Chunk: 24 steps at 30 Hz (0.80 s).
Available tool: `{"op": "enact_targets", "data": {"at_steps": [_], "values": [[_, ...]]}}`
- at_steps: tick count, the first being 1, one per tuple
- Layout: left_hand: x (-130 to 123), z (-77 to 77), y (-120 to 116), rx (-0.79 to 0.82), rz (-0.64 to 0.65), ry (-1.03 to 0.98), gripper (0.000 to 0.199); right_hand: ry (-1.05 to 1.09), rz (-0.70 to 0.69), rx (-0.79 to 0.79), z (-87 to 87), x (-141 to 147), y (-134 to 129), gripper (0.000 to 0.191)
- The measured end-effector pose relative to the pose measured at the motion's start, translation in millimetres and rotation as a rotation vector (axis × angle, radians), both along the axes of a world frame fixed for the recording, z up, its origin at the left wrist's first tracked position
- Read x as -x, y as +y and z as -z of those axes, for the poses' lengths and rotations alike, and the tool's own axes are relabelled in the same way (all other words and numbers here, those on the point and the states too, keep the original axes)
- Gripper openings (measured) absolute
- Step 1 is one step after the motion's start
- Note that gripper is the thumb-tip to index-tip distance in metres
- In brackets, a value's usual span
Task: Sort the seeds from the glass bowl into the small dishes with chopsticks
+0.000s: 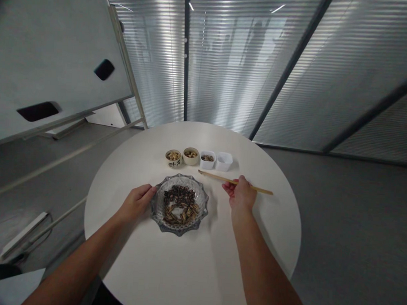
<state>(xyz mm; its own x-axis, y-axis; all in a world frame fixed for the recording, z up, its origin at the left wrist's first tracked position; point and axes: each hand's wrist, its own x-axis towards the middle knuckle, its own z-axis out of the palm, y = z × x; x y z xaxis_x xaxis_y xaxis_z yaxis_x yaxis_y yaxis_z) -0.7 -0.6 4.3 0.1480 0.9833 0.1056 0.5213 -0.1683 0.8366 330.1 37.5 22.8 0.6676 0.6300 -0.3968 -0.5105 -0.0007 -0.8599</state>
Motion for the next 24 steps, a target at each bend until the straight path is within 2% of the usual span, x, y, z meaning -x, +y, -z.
{"op": "enact_targets", "data": {"at_steps": [3, 7, 12, 18, 21, 24], "values": [[0.4, 0.3, -0.1, 0.007, 0.001, 0.005, 0.049, 0.018, 0.007, -0.017, -5.7, -2.5, -1.3, 0.027], [0.3, 2.0, 0.0, 0.008, -0.005, -0.004, 0.049, -0.004, 0.064, -0.063, -22.8, -6.2, 4.4, 0.029], [-0.1, 3.2, 0.2, 0.004, -0.012, 0.003, 0.05, -0.167, 0.129, -0.173, -34.3, -4.5, 17.8, 0.031], [-0.3, 1.2, 0.3, -0.019, -0.006, 0.026, 0.049, -0.246, 0.024, -0.27, -27.6, -5.6, 17.6, 0.041], [-0.7, -0.1, -0.3, -0.025, -0.012, 0.029, 0.049, -0.247, -0.018, -0.34, -31.3, -8.2, 6.9, 0.042], [-0.9, -0.6, -0.8, -0.017, -0.005, 0.042, 0.049, -0.278, -0.154, -0.465, -36.4, -7.2, -11.5, 0.039]]}}
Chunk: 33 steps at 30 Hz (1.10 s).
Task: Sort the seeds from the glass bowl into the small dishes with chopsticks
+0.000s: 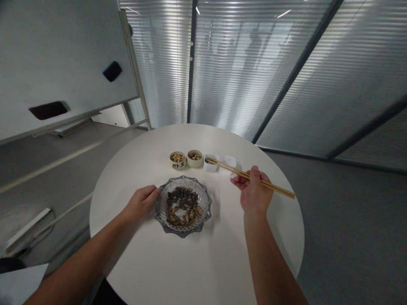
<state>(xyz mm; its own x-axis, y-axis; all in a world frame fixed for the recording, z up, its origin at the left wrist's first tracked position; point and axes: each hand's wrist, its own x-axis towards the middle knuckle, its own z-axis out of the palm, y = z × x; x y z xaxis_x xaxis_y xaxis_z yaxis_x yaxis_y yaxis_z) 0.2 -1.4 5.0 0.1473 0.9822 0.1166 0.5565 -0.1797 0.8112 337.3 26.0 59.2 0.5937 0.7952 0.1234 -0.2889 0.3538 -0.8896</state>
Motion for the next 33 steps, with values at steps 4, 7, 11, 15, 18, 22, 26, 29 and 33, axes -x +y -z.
{"op": "enact_targets", "data": {"at_steps": [4, 7, 11, 15, 18, 22, 26, 29, 33], "values": [[-0.3, 1.0, -0.1, 0.011, 0.002, 0.004, 0.048, -0.143, -0.211, 0.026, -0.7, 5.7, -30.0, 0.045], [-0.6, 2.3, 0.0, 0.018, -0.004, -0.013, 0.049, -0.282, -0.34, 0.148, 0.7, 8.9, -48.5, 0.047], [-0.5, 3.2, -0.1, 0.007, -0.006, -0.039, 0.049, -0.406, -0.506, 0.256, -2.0, 14.4, -61.4, 0.05], [0.2, 3.8, 0.6, 0.002, 0.008, -0.039, 0.048, -0.429, -0.581, 0.263, -6.3, 28.1, -63.2, 0.05], [0.7, 4.4, 1.3, -0.003, 0.002, -0.038, 0.049, -0.424, -0.621, 0.267, -6.1, 40.2, -61.9, 0.05], [0.9, 3.9, 1.2, -0.007, 0.004, -0.027, 0.049, -0.423, -0.647, 0.275, -2.7, 51.0, -60.7, 0.049], [0.6, 1.9, 0.3, -0.002, 0.004, -0.023, 0.048, -0.44, -0.622, 0.305, -1.2, 55.8, -61.2, 0.052], [0.1, 0.3, -0.1, 0.0, 0.002, -0.026, 0.048, -0.45, -0.602, 0.313, -1.2, 57.1, -62.0, 0.054], [-0.6, -2.0, -0.5, 0.009, 0.003, -0.035, 0.048, -0.422, -0.603, 0.32, -0.9, 55.2, -60.8, 0.052]]}}
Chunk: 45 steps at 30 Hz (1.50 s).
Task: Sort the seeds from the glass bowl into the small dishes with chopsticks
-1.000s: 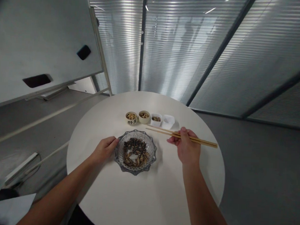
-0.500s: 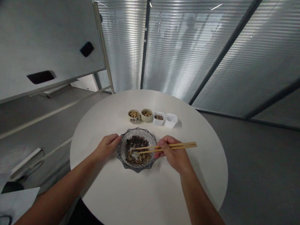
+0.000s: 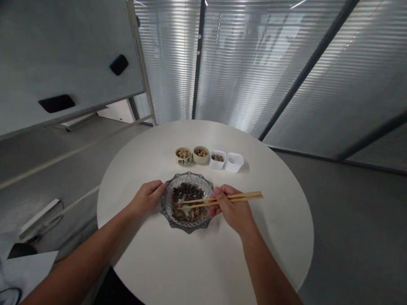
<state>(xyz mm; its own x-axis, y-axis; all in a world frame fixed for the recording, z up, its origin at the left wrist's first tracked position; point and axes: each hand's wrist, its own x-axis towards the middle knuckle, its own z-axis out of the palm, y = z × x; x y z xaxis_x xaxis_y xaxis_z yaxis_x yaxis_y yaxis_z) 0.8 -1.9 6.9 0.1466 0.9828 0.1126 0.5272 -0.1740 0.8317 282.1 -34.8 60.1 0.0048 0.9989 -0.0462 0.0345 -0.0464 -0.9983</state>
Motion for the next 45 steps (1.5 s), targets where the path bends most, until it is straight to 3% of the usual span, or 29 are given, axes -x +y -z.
{"op": "enact_targets", "data": {"at_steps": [7, 15, 24, 39, 45], "values": [[0.4, 1.4, 0.0, 0.004, -0.004, 0.002, 0.048, -0.062, 0.055, -0.004, 4.1, -8.2, 5.8, 0.054], [1.2, 3.7, 1.1, 0.0, 0.002, 0.013, 0.048, -0.064, 0.025, -0.013, 2.8, 5.5, 3.8, 0.058], [1.5, 4.5, 1.2, 0.011, 0.007, 0.025, 0.048, -0.134, 0.072, -0.129, 8.4, 13.5, 1.1, 0.056], [1.6, 5.2, 1.9, -0.01, 0.01, 0.024, 0.047, 0.003, 0.083, -0.098, 19.7, 9.5, 5.2, 0.052], [1.0, 6.1, 1.6, 0.009, -0.004, 0.03, 0.049, 0.207, 0.19, -0.107, 23.9, 4.5, 6.7, 0.046]]}}
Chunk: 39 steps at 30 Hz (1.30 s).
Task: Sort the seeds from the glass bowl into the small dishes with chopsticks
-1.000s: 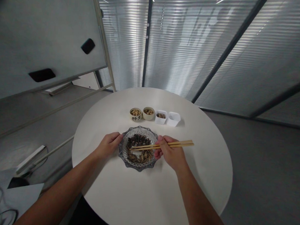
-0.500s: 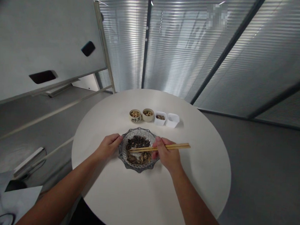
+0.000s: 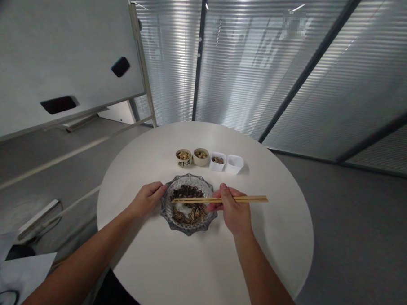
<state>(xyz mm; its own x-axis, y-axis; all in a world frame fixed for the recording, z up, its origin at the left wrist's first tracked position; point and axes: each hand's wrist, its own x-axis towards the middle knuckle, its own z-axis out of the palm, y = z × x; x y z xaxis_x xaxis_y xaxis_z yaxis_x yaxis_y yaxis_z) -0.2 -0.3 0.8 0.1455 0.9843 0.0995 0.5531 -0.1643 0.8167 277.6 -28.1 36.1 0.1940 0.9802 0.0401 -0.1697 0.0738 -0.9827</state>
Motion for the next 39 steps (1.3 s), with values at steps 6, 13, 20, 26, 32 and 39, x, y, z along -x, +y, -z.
{"op": "enact_targets", "data": {"at_steps": [6, 13, 20, 26, 32, 39], "values": [[0.3, -0.1, 0.4, -0.005, 0.005, 0.016, 0.048, 0.137, 0.28, -0.205, -20.2, -30.2, 16.8, 0.042], [0.2, 2.2, 1.2, -0.014, 0.012, 0.006, 0.048, 0.032, 0.528, -0.279, -31.6, -61.3, 72.7, 0.043], [1.7, 1.9, 1.6, -0.023, 0.039, 0.025, 0.048, 0.039, 0.539, -0.211, -10.6, -71.8, 97.8, 0.044], [1.2, -0.5, 0.8, -0.023, 0.031, 0.026, 0.05, 0.072, 0.402, -0.269, -16.2, -74.2, 80.8, 0.049], [0.3, -1.4, -0.1, -0.027, 0.018, 0.008, 0.048, -0.034, 0.134, -0.163, -26.6, -60.0, 23.5, 0.042], [-0.7, -1.6, -0.7, -0.002, 0.004, 0.005, 0.05, -0.235, -0.003, -0.006, -25.5, -49.0, -26.3, 0.048]]}}
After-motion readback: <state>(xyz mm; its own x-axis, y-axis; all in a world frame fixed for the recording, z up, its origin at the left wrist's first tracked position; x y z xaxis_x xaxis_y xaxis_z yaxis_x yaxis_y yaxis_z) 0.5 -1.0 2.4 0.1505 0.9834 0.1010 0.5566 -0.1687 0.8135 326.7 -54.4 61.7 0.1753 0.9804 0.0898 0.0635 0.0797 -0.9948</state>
